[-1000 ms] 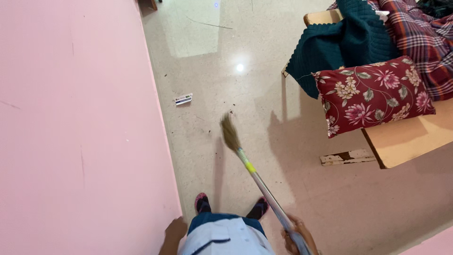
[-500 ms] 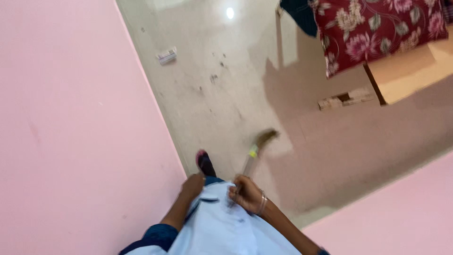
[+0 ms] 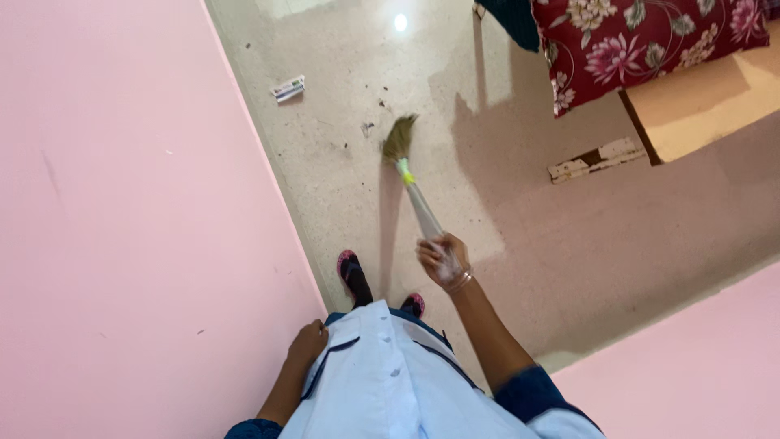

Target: The person sweeps the floor using a handheld broom, moving debris and small scraps across various parts of the room.

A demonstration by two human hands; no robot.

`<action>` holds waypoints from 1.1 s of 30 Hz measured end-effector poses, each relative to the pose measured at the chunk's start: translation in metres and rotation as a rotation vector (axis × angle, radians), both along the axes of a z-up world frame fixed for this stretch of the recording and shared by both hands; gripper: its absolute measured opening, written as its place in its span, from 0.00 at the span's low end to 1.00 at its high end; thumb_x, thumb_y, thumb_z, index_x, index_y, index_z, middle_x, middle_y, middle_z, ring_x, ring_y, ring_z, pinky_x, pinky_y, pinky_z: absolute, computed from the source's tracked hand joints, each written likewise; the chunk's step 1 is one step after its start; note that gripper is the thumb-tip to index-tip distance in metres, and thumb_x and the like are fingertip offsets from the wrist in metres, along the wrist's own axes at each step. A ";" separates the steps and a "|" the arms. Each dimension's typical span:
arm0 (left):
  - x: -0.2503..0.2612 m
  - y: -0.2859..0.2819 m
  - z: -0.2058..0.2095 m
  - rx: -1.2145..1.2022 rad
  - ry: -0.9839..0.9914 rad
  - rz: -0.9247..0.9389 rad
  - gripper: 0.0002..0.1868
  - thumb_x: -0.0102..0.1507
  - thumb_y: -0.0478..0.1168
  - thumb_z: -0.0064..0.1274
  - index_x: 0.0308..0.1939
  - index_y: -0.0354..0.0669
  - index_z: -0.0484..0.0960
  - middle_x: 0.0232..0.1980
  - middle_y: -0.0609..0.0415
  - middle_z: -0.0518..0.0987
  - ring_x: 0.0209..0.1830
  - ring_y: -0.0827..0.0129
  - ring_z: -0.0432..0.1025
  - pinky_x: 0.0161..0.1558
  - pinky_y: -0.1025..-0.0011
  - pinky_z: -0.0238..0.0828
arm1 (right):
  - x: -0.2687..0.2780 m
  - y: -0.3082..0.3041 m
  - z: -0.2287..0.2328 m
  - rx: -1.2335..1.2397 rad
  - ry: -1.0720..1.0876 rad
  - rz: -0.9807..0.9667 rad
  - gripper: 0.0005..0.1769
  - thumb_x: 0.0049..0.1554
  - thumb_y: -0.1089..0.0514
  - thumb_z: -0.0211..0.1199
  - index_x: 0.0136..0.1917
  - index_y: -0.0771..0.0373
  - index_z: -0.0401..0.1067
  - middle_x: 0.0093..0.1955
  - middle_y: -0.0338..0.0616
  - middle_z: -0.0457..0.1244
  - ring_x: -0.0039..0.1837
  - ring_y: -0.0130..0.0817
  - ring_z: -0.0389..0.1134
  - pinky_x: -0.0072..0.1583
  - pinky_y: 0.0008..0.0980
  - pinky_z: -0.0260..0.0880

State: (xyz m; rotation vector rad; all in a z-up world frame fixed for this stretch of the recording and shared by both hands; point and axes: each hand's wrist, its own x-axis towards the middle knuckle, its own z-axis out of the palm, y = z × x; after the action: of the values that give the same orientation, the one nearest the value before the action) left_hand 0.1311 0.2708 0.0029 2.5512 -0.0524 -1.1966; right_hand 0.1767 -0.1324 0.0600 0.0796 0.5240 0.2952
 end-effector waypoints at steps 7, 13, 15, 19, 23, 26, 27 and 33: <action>0.011 -0.032 0.014 -0.003 0.098 0.003 0.18 0.68 0.50 0.40 0.54 0.44 0.76 0.54 0.42 0.79 0.56 0.50 0.76 0.58 0.53 0.70 | -0.120 0.031 0.069 -0.549 0.386 0.025 0.07 0.48 0.65 0.51 0.42 0.64 0.62 0.25 0.40 0.52 0.23 0.27 0.48 0.25 0.27 0.52; 0.036 -0.051 0.020 -0.098 -0.057 -0.160 0.18 0.68 0.50 0.42 0.48 0.40 0.77 0.50 0.39 0.81 0.53 0.46 0.75 0.55 0.52 0.71 | -0.076 0.070 0.071 -0.195 0.517 0.163 0.09 0.48 0.64 0.51 0.30 0.64 0.54 0.25 0.41 0.49 0.28 0.32 0.50 0.31 0.30 0.58; 0.047 -0.059 0.020 -0.075 0.004 -0.142 0.18 0.67 0.50 0.43 0.49 0.42 0.78 0.50 0.40 0.81 0.54 0.46 0.75 0.56 0.52 0.71 | -0.056 0.089 0.068 -0.241 0.464 0.245 0.10 0.48 0.64 0.51 0.28 0.64 0.55 0.25 0.43 0.49 0.28 0.32 0.50 0.32 0.30 0.58; 0.062 -0.055 0.024 -0.069 -0.004 -0.167 0.18 0.66 0.51 0.45 0.51 0.44 0.77 0.52 0.40 0.79 0.55 0.47 0.75 0.56 0.52 0.71 | -0.001 0.097 0.048 -0.177 0.316 0.343 0.13 0.48 0.62 0.52 0.25 0.61 0.53 0.25 0.44 0.49 0.28 0.33 0.51 0.31 0.29 0.57; 0.083 -0.038 0.025 0.035 0.059 -0.123 0.18 0.66 0.51 0.44 0.53 0.45 0.77 0.54 0.43 0.80 0.57 0.49 0.75 0.57 0.53 0.72 | 0.070 0.075 0.018 -0.005 0.270 0.383 0.12 0.47 0.59 0.51 0.27 0.62 0.52 0.27 0.41 0.49 0.29 0.30 0.51 0.31 0.26 0.57; 0.098 -0.030 0.024 0.092 0.054 -0.107 0.18 0.67 0.50 0.43 0.54 0.45 0.76 0.55 0.43 0.79 0.58 0.49 0.75 0.58 0.53 0.72 | 0.093 0.045 0.002 -0.026 0.312 0.305 0.10 0.48 0.59 0.52 0.31 0.63 0.54 0.27 0.38 0.49 0.28 0.26 0.50 0.29 0.24 0.54; 0.102 -0.026 0.024 0.088 0.034 -0.101 0.18 0.67 0.50 0.42 0.54 0.44 0.76 0.55 0.43 0.78 0.57 0.49 0.75 0.57 0.52 0.72 | 0.092 0.031 -0.001 -0.087 0.271 0.268 0.10 0.49 0.59 0.53 0.31 0.62 0.54 0.26 0.38 0.49 0.27 0.26 0.49 0.28 0.24 0.53; 0.124 -0.027 0.023 0.050 -0.022 -0.058 0.19 0.68 0.51 0.41 0.52 0.43 0.76 0.52 0.42 0.80 0.55 0.48 0.76 0.56 0.53 0.73 | 0.025 -0.035 0.013 -0.367 0.278 -0.097 0.13 0.53 0.59 0.55 0.32 0.58 0.53 0.23 0.34 0.48 0.23 0.22 0.46 0.27 0.23 0.50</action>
State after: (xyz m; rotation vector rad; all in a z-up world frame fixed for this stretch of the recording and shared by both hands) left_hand 0.2555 0.2442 0.0259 2.6226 -0.1032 -1.2055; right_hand 0.2018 -0.1677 0.0733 -0.2128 0.8397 0.0895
